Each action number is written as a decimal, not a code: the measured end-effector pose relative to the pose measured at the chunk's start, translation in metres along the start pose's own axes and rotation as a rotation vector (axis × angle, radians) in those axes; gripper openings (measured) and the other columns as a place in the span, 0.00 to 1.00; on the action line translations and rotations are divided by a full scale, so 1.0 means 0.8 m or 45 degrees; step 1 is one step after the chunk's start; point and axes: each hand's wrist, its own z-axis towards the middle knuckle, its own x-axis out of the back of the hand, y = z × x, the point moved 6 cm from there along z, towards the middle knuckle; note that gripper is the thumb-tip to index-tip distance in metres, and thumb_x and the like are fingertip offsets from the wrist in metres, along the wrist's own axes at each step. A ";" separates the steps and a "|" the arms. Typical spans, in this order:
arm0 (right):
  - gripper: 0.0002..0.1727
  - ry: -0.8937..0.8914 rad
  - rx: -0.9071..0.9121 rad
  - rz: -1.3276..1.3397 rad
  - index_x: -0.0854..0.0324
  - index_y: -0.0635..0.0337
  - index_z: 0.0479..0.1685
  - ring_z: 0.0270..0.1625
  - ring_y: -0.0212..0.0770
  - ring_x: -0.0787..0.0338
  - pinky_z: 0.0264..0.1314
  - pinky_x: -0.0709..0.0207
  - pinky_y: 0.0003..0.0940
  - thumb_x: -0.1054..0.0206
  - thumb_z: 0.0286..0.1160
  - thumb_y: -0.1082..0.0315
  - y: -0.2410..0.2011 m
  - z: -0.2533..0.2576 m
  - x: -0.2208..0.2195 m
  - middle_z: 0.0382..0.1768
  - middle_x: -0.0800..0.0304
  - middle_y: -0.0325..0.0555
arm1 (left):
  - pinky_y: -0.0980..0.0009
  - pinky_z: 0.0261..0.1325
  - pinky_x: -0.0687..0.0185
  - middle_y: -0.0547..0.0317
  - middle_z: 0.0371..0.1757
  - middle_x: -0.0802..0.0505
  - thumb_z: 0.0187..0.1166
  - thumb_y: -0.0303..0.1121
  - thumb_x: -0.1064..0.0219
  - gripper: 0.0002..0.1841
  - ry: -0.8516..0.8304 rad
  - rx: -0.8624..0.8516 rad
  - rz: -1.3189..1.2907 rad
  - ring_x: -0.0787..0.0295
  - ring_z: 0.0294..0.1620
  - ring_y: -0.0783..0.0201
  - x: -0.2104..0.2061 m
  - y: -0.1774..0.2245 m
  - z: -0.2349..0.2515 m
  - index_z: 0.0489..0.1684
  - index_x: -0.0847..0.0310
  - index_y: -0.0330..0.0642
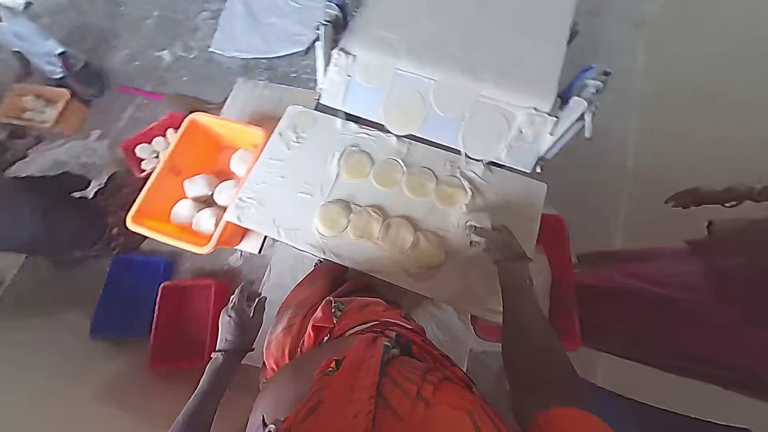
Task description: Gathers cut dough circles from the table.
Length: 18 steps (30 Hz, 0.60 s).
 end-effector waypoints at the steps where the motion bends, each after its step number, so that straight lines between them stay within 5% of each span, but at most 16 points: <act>1: 0.28 -0.118 -0.023 -0.124 0.25 0.68 0.70 0.52 0.46 0.13 0.57 0.18 0.45 0.24 0.75 0.62 -0.017 -0.014 -0.019 0.55 0.13 0.57 | 0.39 0.64 0.17 0.31 0.56 0.08 0.83 0.30 0.36 0.26 0.025 0.115 -0.007 0.08 0.56 0.36 0.003 -0.025 -0.026 0.79 0.31 0.27; 3: 0.25 -0.355 0.056 -0.386 0.21 0.71 0.66 0.57 0.51 0.12 0.65 0.20 0.50 0.24 0.74 0.67 -0.054 -0.041 -0.080 0.57 0.12 0.62 | 0.37 0.62 0.18 0.31 0.55 0.08 0.83 0.28 0.37 0.26 0.046 0.303 -0.028 0.08 0.53 0.35 0.002 -0.066 -0.075 0.80 0.31 0.28; 5: 0.11 -0.454 0.351 -0.264 0.16 0.69 0.51 0.43 0.41 0.14 0.52 0.19 0.42 0.29 0.77 0.71 -0.104 -0.048 -0.141 0.43 0.11 0.53 | 0.36 0.61 0.18 0.32 0.53 0.07 0.83 0.27 0.35 0.26 0.050 0.416 -0.065 0.07 0.51 0.36 -0.005 -0.089 -0.102 0.80 0.31 0.30; 7: 0.13 -0.526 0.478 -0.187 0.17 0.66 0.57 0.41 0.41 0.12 0.49 0.17 0.43 0.31 0.79 0.69 -0.150 -0.050 -0.205 0.45 0.10 0.52 | 0.38 0.60 0.16 0.34 0.53 0.07 0.82 0.27 0.34 0.28 0.011 0.436 -0.077 0.07 0.50 0.38 -0.009 -0.098 -0.111 0.82 0.33 0.31; 9: 0.13 -0.562 0.533 -0.176 0.18 0.73 0.52 0.37 0.48 0.09 0.46 0.13 0.48 0.29 0.74 0.72 -0.183 -0.046 -0.263 0.40 0.10 0.59 | 0.40 0.59 0.15 0.34 0.51 0.07 0.81 0.26 0.34 0.31 -0.052 0.347 -0.051 0.06 0.48 0.39 -0.002 -0.095 -0.106 0.84 0.37 0.29; 10: 0.12 -0.552 0.603 -0.114 0.18 0.72 0.50 0.34 0.44 0.10 0.42 0.12 0.43 0.29 0.74 0.72 -0.209 -0.044 -0.276 0.37 0.10 0.56 | 0.41 0.58 0.15 0.34 0.51 0.07 0.81 0.26 0.34 0.32 -0.071 0.287 -0.058 0.06 0.48 0.40 0.001 -0.088 -0.093 0.85 0.39 0.28; 14: 0.13 -0.598 0.580 -0.306 0.17 0.74 0.51 0.34 0.44 0.11 0.45 0.15 0.43 0.26 0.73 0.73 -0.226 -0.065 -0.280 0.39 0.11 0.57 | 0.43 0.60 0.15 0.34 0.54 0.08 0.81 0.28 0.33 0.35 -0.132 0.186 -0.107 0.07 0.50 0.40 0.023 -0.089 -0.079 0.87 0.43 0.28; 16: 0.14 -0.535 0.543 -0.228 0.16 0.72 0.53 0.36 0.41 0.10 0.44 0.12 0.39 0.27 0.73 0.73 -0.209 -0.061 -0.234 0.40 0.10 0.54 | 0.40 0.61 0.15 0.33 0.55 0.08 0.81 0.29 0.32 0.35 -0.137 0.192 -0.149 0.07 0.51 0.39 0.029 -0.101 -0.078 0.88 0.43 0.30; 18: 0.17 -0.418 0.356 -0.600 0.17 0.75 0.48 0.36 0.48 0.09 0.49 0.14 0.48 0.23 0.71 0.68 -0.166 -0.061 -0.191 0.37 0.09 0.59 | 0.38 0.60 0.16 0.31 0.55 0.08 0.82 0.28 0.33 0.34 -0.156 0.255 -0.156 0.07 0.51 0.36 0.029 -0.123 -0.091 0.87 0.43 0.30</act>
